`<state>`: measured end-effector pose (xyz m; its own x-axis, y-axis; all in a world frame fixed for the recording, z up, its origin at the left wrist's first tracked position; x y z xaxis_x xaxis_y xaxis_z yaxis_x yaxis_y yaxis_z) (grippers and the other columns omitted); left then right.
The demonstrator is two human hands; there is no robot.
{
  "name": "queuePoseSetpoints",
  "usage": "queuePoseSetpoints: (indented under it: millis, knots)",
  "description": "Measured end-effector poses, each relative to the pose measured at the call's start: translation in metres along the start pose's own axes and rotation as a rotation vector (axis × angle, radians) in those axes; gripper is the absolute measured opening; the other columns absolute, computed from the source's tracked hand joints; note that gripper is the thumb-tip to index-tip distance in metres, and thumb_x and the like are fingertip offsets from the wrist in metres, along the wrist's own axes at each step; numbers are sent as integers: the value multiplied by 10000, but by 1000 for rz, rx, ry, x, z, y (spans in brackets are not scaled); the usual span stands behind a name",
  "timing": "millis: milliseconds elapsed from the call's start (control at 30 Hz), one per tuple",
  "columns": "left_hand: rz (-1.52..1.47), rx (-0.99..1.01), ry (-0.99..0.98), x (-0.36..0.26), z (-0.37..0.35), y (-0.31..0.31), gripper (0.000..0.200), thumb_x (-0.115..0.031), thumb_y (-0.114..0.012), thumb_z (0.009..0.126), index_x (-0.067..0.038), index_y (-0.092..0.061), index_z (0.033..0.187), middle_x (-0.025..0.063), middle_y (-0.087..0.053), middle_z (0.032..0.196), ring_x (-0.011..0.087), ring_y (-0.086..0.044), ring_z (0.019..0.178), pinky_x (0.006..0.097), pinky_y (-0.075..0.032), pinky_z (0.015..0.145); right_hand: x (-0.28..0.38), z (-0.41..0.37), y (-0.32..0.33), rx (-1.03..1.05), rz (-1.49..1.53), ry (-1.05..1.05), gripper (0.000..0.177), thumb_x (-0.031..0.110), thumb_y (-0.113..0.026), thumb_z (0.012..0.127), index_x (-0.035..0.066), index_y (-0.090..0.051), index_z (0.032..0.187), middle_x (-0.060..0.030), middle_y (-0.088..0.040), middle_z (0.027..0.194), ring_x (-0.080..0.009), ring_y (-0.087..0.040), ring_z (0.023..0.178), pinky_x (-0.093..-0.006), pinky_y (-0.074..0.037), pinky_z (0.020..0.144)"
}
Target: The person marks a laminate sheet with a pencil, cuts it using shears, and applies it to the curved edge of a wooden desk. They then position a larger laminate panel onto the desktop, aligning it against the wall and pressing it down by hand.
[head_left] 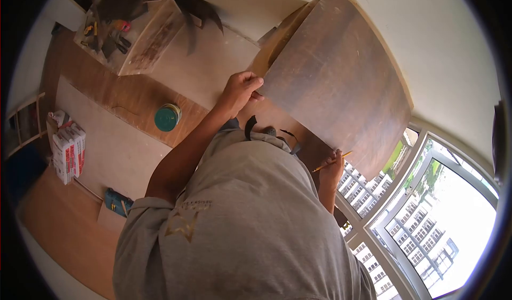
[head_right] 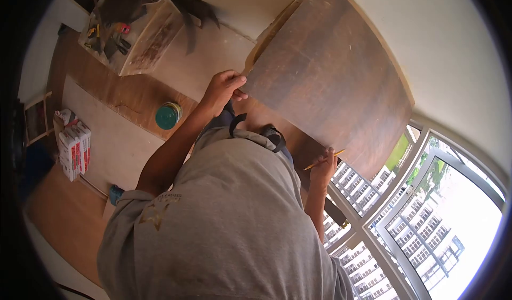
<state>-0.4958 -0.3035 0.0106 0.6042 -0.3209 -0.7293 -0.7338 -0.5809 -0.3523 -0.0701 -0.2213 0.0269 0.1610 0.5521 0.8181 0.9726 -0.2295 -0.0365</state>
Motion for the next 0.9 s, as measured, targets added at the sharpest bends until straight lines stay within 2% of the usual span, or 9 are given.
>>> queuePoseSetpoints:
  millis: [33, 133, 167, 300, 433, 567, 633, 733, 900]
  knots:
    - [-8, -3, 6, -10, -6, -3, 224, -225, -670, 1024, -6, -669, 977, 31, -668, 814, 154, -724, 663, 239, -554, 602, 6, -5, -7, -13, 74, 11, 175, 281, -656, 1043, 124, -603, 1101, 14, -547, 916, -84, -513, 692, -260, -430, 560]
    - [-25, 61, -12, -28, -18, -13, 199, -207, -673, 1016, -15, -667, 965, 23, -654, 792, 154, -724, 656, 235, -554, 603, 8, -4, 1, -86, 156, 73, 136, 238, -712, 1009, 143, -632, 1066, 18, -578, 863, -90, -502, 645, -245, -417, 550]
    - [-17, 76, -10, -35, -22, -17, 199, -207, -673, 1016, -15, -667, 965, 23, -654, 792, 154, -724, 656, 235, -554, 603, 11, -7, -2, -88, 159, 87, 112, 213, -675, 1029, 133, -612, 1077, 37, -520, 840, -73, -479, 644, -241, -407, 540]
    - [26, 122, -17, -58, -40, -28, 182, -191, -665, 1016, -24, -671, 945, 12, -644, 783, 144, -723, 658, 230, -552, 601, 21, -16, -5, -28, 140, 145, 60, 149, -661, 1029, 124, -620, 1064, 47, -521, 769, -60, -471, 621, -231, -402, 521]
    - [142, 124, -95, -69, -53, -36, 184, -182, -656, 1017, -22, -667, 927, 0, -636, 776, 125, -715, 657, 225, -544, 604, 22, -19, 0, -105, 123, 214, 61, 96, -646, 1027, 112, -628, 1083, 40, -572, 834, -52, -482, 633, -224, -403, 529]
    - [234, 131, -61, -57, -52, -35, 186, -181, -650, 1018, -19, -665, 928, -1, -636, 777, 118, -712, 663, 225, -534, 607, 13, -11, 10, -111, 86, 226, 44, 108, -657, 1025, 110, -630, 1059, 41, -599, 883, -42, -480, 641, -212, -401, 546]
    - [267, 111, -52, -42, -43, -31, 219, -176, -651, 1003, 29, -667, 927, 25, -661, 784, 125, -721, 656, 221, -530, 571, 2, 1, 20, -106, 78, 205, 45, 113, -661, 1024, 113, -629, 1056, 42, -598, 881, -41, -479, 642, -212, -400, 547]
    - [330, 96, -24, -25, -33, -20, 196, -197, -655, 1016, -12, -668, 953, 12, -653, 808, 124, -717, 678, 231, -518, 609, -8, 9, 20, -114, 53, 180, 57, 121, -673, 1017, 118, -625, 1048, 45, -594, 875, -42, -474, 642, -217, -401, 546]
    - [320, 38, -10, 3, -14, -11, 204, -209, -651, 1019, -10, -674, 979, 16, -661, 823, 128, -718, 687, 235, -521, 617, -19, 19, 16, -128, 47, 161, 76, 110, -678, 1003, 118, -617, 1047, 49, -586, 863, -54, -467, 634, -230, -402, 540]
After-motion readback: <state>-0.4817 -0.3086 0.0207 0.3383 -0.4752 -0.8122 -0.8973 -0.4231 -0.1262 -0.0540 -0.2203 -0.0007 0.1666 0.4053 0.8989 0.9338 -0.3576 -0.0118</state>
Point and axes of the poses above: each hand's wrist, its own z-axis towards the middle knuckle, its own y-axis out of the back of the hand, x = y × z, the point moved 1 cm from there along z, towards the middle knuckle
